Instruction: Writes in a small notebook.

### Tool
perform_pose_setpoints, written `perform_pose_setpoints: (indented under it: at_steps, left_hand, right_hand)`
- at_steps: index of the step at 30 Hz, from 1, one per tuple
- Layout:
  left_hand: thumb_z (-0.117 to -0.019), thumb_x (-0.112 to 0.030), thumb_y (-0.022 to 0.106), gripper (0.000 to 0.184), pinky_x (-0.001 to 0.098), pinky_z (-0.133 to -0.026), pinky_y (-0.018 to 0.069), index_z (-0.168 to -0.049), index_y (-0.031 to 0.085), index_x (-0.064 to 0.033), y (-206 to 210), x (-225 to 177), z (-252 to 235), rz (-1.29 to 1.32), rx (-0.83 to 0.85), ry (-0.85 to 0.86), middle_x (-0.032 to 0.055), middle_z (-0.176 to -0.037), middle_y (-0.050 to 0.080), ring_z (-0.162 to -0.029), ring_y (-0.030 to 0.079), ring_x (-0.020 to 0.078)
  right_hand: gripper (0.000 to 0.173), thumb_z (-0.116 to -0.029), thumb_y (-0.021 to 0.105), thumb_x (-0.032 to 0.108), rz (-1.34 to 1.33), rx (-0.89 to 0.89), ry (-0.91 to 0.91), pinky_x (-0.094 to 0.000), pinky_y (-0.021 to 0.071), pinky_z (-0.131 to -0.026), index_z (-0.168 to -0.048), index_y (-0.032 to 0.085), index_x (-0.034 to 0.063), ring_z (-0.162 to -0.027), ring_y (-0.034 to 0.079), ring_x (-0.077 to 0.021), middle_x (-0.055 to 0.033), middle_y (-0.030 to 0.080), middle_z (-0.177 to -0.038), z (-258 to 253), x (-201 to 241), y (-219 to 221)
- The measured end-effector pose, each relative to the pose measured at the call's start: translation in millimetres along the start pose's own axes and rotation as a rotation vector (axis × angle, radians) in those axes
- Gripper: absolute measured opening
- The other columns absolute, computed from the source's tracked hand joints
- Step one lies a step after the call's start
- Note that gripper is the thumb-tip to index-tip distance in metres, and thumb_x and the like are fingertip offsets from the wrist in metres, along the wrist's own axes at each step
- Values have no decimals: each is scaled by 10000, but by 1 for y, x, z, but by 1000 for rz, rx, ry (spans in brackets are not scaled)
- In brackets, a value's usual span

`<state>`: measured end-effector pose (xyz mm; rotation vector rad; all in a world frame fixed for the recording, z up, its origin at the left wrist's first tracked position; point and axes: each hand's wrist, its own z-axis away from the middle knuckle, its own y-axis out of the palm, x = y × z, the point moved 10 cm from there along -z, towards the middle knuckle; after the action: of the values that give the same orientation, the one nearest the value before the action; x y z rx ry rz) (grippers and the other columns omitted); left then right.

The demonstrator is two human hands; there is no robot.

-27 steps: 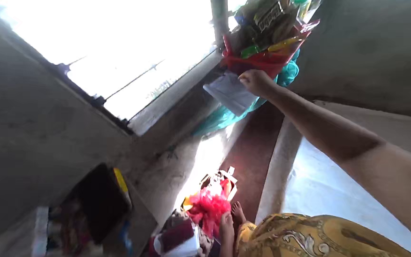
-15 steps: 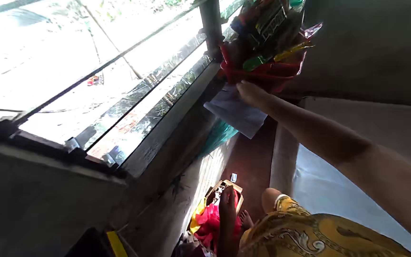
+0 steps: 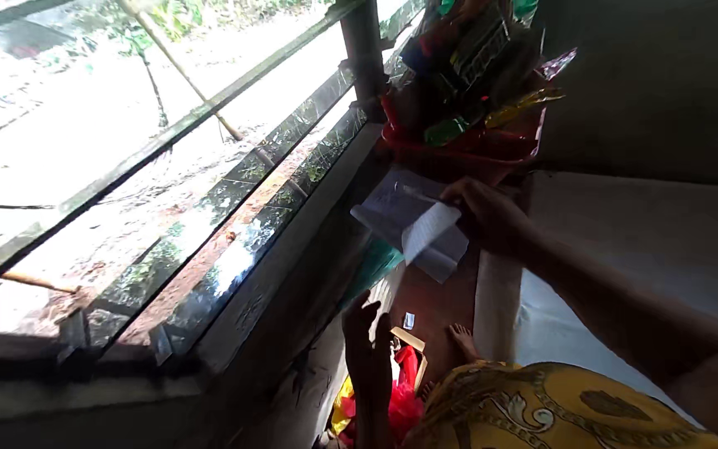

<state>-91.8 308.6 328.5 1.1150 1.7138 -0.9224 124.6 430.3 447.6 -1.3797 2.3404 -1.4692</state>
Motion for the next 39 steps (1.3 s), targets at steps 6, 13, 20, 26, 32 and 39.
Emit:
perform_pose_setpoints:
  at_steps: [6,13,20,26,32,39]
  left_hand:
    - [-906,-700,583,988,349,-1125,444,-1540,296,3,75,-75,-68,2,243,357,198,-1599,354,-1435,434,177]
    - [-997,-322,642,746,260,-1076,487,-1546,236,-21,158,-88,-87,377,434,165,-3,-1480,521,-1282,549,15]
    - [-1018,-46,454,334,255,-899,571,-1335,560,-52,162,-65,-105,430,315,-10,-25,-1204,701,-1043,675,61]
    - [-1004,-38,322,428,296,-936,559,-1398,485,-67,136,-44,-118,511,-39,-208,33,-1282,642,-1105,656,98]
    - [-1046,-102,271,362,240,-712,594,-1205,590,-163,122,-32,-117,776,-140,-186,-13,-833,673,-742,685,83]
    - [-1062,-282,530,147,110,-458,392,-1162,477,-189,79,-27,-99,613,-305,-138,-100,-716,530,-503,449,-32]
  right_hand:
    - [166,-956,566,68,-192,-141,-211,-276,582,-770,-1106,612,14,-916,680,-163,-129,675,-1037,8,26,-17]
    - [218,-946,589,17,-559,-51,-255,-211,516,-914,-1160,571,-22,-1012,645,-156,-177,658,-1065,3,4,-22]
    - [176,-1062,526,179,-873,-90,-99,-179,571,-697,-1168,600,60,-815,621,-10,2,628,-1010,8,-62,-57]
    - [206,-1051,581,275,-855,-109,-5,-185,592,-645,-1244,610,209,-786,653,-24,74,651,-1066,35,-104,-93]
    - [192,-1038,591,240,-845,-103,16,-191,596,-639,-1222,642,227,-782,660,-37,75,653,-1086,41,-130,-87]
    - [189,-1069,545,281,-948,130,-90,-163,580,-717,-1219,649,232,-833,661,-3,93,677,-1055,34,-114,-50]
